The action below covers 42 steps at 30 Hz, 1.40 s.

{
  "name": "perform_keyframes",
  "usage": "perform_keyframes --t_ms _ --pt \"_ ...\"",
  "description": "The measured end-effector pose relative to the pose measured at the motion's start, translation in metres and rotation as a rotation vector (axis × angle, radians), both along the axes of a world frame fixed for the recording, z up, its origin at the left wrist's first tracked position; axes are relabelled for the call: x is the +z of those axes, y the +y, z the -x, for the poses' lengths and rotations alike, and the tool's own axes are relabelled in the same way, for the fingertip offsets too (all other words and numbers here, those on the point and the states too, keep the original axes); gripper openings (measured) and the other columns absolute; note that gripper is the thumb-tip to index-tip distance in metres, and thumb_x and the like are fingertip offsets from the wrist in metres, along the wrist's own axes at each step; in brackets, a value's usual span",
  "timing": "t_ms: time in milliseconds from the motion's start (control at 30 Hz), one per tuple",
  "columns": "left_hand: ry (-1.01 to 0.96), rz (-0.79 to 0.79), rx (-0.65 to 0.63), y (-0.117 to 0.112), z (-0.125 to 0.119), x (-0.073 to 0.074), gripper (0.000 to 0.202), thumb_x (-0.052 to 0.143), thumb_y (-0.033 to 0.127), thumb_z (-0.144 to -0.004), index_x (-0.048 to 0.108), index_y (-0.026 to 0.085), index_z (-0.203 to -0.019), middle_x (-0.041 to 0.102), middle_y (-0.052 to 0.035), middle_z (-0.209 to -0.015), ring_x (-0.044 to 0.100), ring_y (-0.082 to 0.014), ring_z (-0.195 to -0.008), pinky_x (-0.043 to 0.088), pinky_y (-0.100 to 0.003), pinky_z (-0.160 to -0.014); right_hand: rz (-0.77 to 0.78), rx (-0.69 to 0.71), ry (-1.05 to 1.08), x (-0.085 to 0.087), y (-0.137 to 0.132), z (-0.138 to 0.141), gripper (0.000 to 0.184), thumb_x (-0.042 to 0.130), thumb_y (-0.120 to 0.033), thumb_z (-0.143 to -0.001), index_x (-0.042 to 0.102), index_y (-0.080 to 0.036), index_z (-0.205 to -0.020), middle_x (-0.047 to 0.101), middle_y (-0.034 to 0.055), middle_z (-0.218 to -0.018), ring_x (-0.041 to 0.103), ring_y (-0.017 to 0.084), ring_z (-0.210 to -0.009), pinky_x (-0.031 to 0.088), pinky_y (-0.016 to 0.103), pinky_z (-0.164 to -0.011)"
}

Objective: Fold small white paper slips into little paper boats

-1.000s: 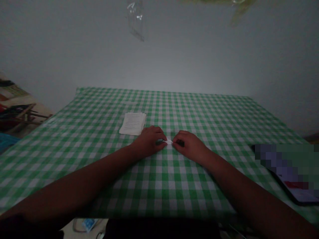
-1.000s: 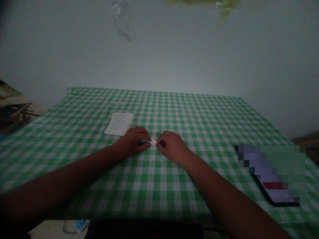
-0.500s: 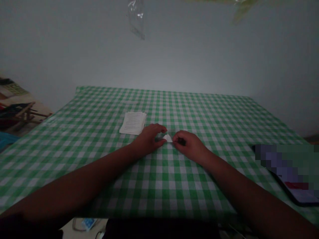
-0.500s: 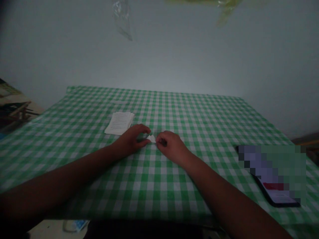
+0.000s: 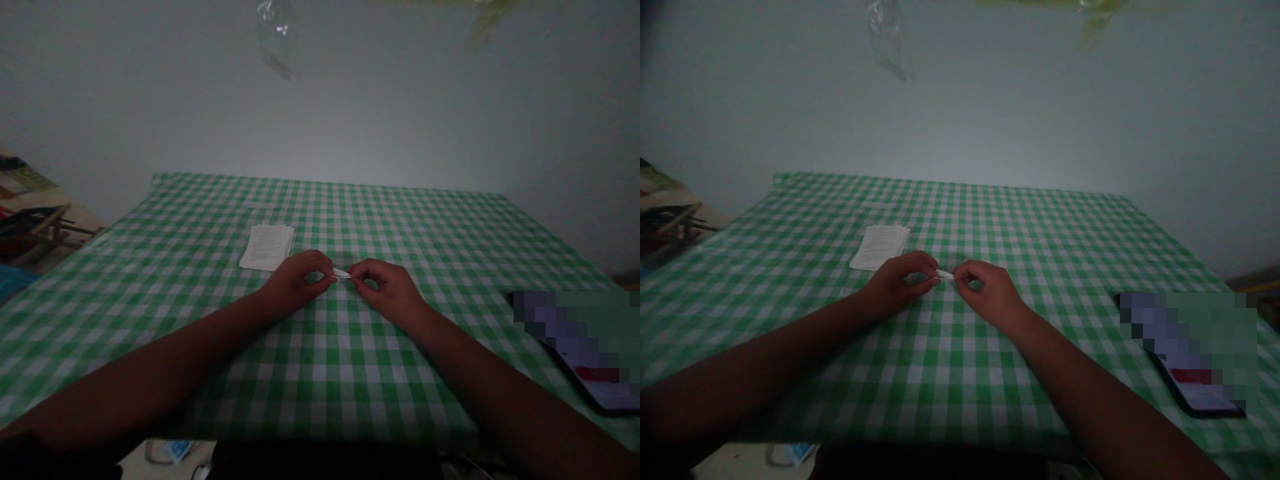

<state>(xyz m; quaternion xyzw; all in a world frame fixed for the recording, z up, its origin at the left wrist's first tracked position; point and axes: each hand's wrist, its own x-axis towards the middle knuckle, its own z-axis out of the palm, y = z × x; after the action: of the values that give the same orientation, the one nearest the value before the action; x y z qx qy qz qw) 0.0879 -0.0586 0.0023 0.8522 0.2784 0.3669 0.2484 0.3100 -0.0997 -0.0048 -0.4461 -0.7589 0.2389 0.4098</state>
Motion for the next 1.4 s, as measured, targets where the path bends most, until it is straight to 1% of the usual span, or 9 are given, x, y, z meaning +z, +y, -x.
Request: perform_keyframes --t_ms 100,267,400,700,833,933,1033,1200,1400 --pt "-0.019 -0.063 -0.004 -0.001 0.0 0.0 0.004 0.065 0.022 -0.088 0.067 0.019 -0.086 0.069 -0.0041 -0.096 0.066 -0.0155 -0.091 0.054 -0.033 -0.085 0.003 0.005 0.051 -0.001 -0.001 0.001 0.006 0.062 -0.02 -0.084 0.065 -0.024 -0.086 0.07 0.0007 -0.085 0.066 0.016 -0.079 0.054 0.033 -0.076" --pt "0.007 -0.144 0.001 -0.004 0.001 0.003 0.002 0.066 0.02 -0.087 0.068 0.019 -0.088 0.069 -0.0044 -0.097 0.066 -0.0159 -0.094 0.053 -0.033 -0.087 -0.063 -0.018 -0.001 0.004 -0.003 0.004 0.005 0.062 -0.022 -0.086 0.067 -0.024 -0.086 0.071 0.0011 -0.083 0.067 0.016 -0.076 0.054 0.033 -0.074" --pt "-0.002 -0.172 0.009 -0.007 0.001 0.006 0.002 0.065 0.02 -0.088 0.067 0.019 -0.088 0.069 -0.0048 -0.097 0.065 -0.0163 -0.094 0.053 -0.033 -0.087 -0.077 -0.018 0.024 0.008 -0.004 0.005 0.008 0.062 -0.022 -0.087 0.068 -0.024 -0.082 0.073 0.0021 -0.091 0.069 0.018 -0.085 0.054 0.036 -0.082" --pt "0.016 -0.244 -0.026 -0.007 -0.001 0.004 0.005 0.064 0.016 -0.088 0.066 0.019 -0.085 0.07 -0.0046 -0.095 0.065 -0.0163 -0.093 0.052 -0.035 -0.088 0.067 0.026 0.265 0.001 -0.002 0.006 0.006 0.067 -0.02 -0.08 0.065 -0.023 -0.075 0.071 0.0031 -0.091 0.067 0.018 -0.087 0.053 0.038 -0.084" --pt "-0.028 -0.178 -0.032 -0.009 -0.003 0.006 0.002 0.066 0.017 -0.086 0.067 0.018 -0.085 0.07 -0.0048 -0.094 0.067 -0.0153 -0.089 0.054 -0.03 -0.081 0.204 0.006 0.367 0.003 -0.002 0.009 0.009 0.069 -0.026 -0.078 0.064 -0.022 -0.073 0.069 0.0031 -0.087 0.065 0.018 -0.082 0.052 0.035 -0.077" --pt "-0.056 -0.081 -0.041 -0.01 -0.003 0.008 0.004 0.066 0.019 -0.086 0.067 0.018 -0.083 0.07 -0.0045 -0.092 0.067 -0.0146 -0.086 0.055 -0.029 -0.079 0.335 -0.02 0.396 0.006 -0.003 0.009 0.012 0.073 -0.029 -0.075 0.065 -0.022 -0.072 0.069 0.0027 -0.084 0.064 0.017 -0.077 0.051 0.034 -0.073" --pt "-0.057 0.04 -0.016 -0.011 -0.003 0.009 0.005 0.067 0.021 -0.085 0.066 0.017 -0.082 0.07 -0.0037 -0.089 0.066 -0.015 -0.084 0.054 -0.03 -0.079 0.412 -0.03 0.417 0.008 -0.004 0.009 0.013 0.075 -0.029 -0.074 0.065 -0.022 -0.071 0.07 0.002 -0.081 0.064 0.017 -0.074 0.051 0.034 -0.071" --pt "-0.036 0.222 0.074 -0.014 -0.004 0.012 0.008 0.07 0.023 -0.081 0.065 0.017 -0.083 0.068 -0.0007 -0.082 0.064 -0.0141 -0.077 0.052 -0.028 -0.076 0.424 -0.022 0.456 0.011 -0.006 0.011 0.012 0.076 -0.027 -0.072 0.065 -0.021 -0.07 0.071 0.0019 -0.082 0.065 0.016 -0.076 0.051 0.033 -0.073" --pt "-0.069 0.265 -0.01 -0.012 -0.004 0.012 0.007 0.07 0.023 -0.082 0.069 0.018 -0.087 0.068 -0.0019 -0.085 0.064 -0.0138 -0.078 0.052 -0.029 -0.076 0.402 -0.007 0.459 0.011 -0.007 0.01 0.011 0.076 -0.025 -0.072 0.065 -0.021 -0.069 0.07 0.002 -0.082 0.065 0.016 -0.076 0.051 0.033 -0.073"
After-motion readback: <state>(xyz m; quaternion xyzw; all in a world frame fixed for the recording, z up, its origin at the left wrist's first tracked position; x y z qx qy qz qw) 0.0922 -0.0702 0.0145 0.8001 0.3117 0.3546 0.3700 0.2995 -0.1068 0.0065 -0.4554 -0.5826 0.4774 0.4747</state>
